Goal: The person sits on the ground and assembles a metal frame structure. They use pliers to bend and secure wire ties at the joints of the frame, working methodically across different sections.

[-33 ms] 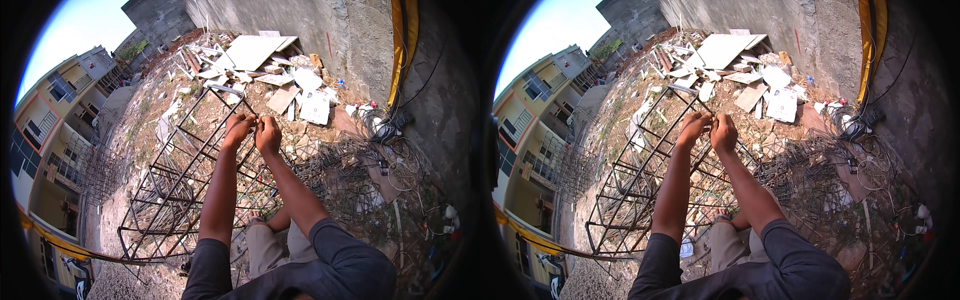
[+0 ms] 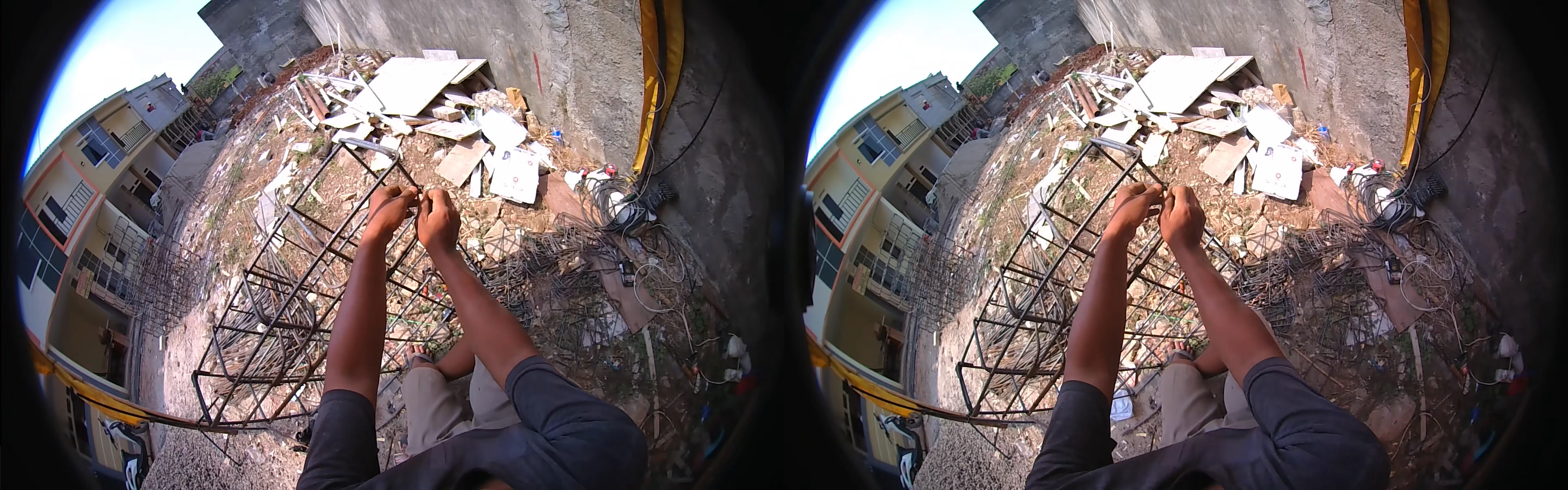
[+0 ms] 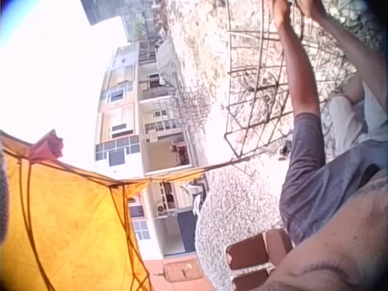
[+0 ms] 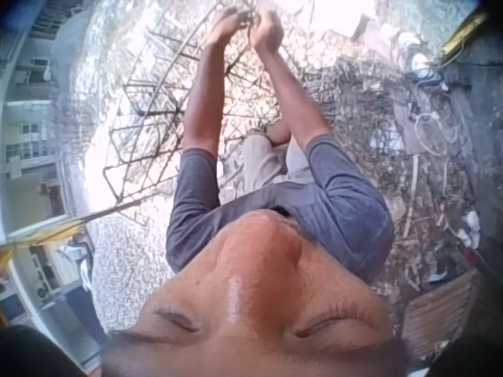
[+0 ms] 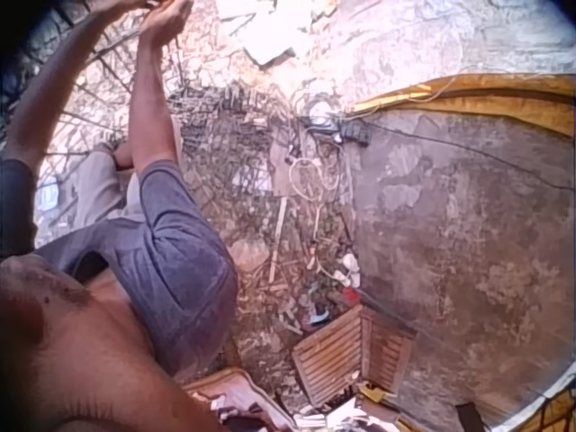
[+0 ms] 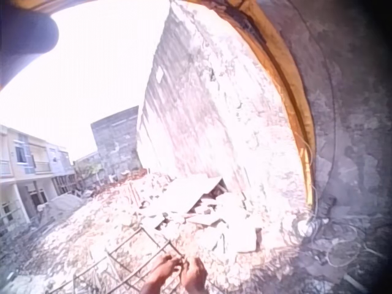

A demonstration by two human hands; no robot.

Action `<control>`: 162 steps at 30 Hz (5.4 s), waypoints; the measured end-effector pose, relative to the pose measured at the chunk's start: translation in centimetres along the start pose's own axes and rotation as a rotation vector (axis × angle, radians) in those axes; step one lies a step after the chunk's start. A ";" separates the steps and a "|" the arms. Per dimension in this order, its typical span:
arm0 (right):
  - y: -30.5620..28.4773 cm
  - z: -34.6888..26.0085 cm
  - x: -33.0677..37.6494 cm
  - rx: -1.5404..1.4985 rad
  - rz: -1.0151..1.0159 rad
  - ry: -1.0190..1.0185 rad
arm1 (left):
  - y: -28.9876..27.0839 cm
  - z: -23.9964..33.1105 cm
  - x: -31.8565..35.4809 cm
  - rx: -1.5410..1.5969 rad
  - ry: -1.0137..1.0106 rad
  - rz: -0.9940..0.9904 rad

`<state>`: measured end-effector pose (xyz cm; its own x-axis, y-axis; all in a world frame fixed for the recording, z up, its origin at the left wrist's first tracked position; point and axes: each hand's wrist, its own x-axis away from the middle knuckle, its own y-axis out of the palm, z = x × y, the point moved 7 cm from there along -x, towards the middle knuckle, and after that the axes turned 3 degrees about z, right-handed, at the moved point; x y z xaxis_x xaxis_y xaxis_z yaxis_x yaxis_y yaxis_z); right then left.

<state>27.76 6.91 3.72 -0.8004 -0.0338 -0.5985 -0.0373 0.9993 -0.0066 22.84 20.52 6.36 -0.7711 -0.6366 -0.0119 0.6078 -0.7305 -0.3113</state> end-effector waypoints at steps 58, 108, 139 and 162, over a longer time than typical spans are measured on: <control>0.6 3.3 -0.6 -0.465 -0.233 0.387 | 0.0 1.1 1.4 -0.144 0.098 0.032; -5.6 7.0 1.3 0.116 -0.581 0.236 | -1.4 0.2 1.5 -0.314 0.166 0.060; -3.0 1.7 0.3 0.383 -0.542 -0.025 | 1.2 1.0 1.3 -0.163 -0.111 -0.204; -1.0 7.9 5.6 -0.315 -0.826 0.472 | 2.3 1.3 1.2 -0.158 -0.225 -0.337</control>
<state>28.00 5.83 -5.94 -0.6049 -0.7868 -0.1226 -0.7908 0.6117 -0.0238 23.57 17.72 6.87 -0.8504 -0.4198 0.3171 0.2793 -0.8710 -0.4041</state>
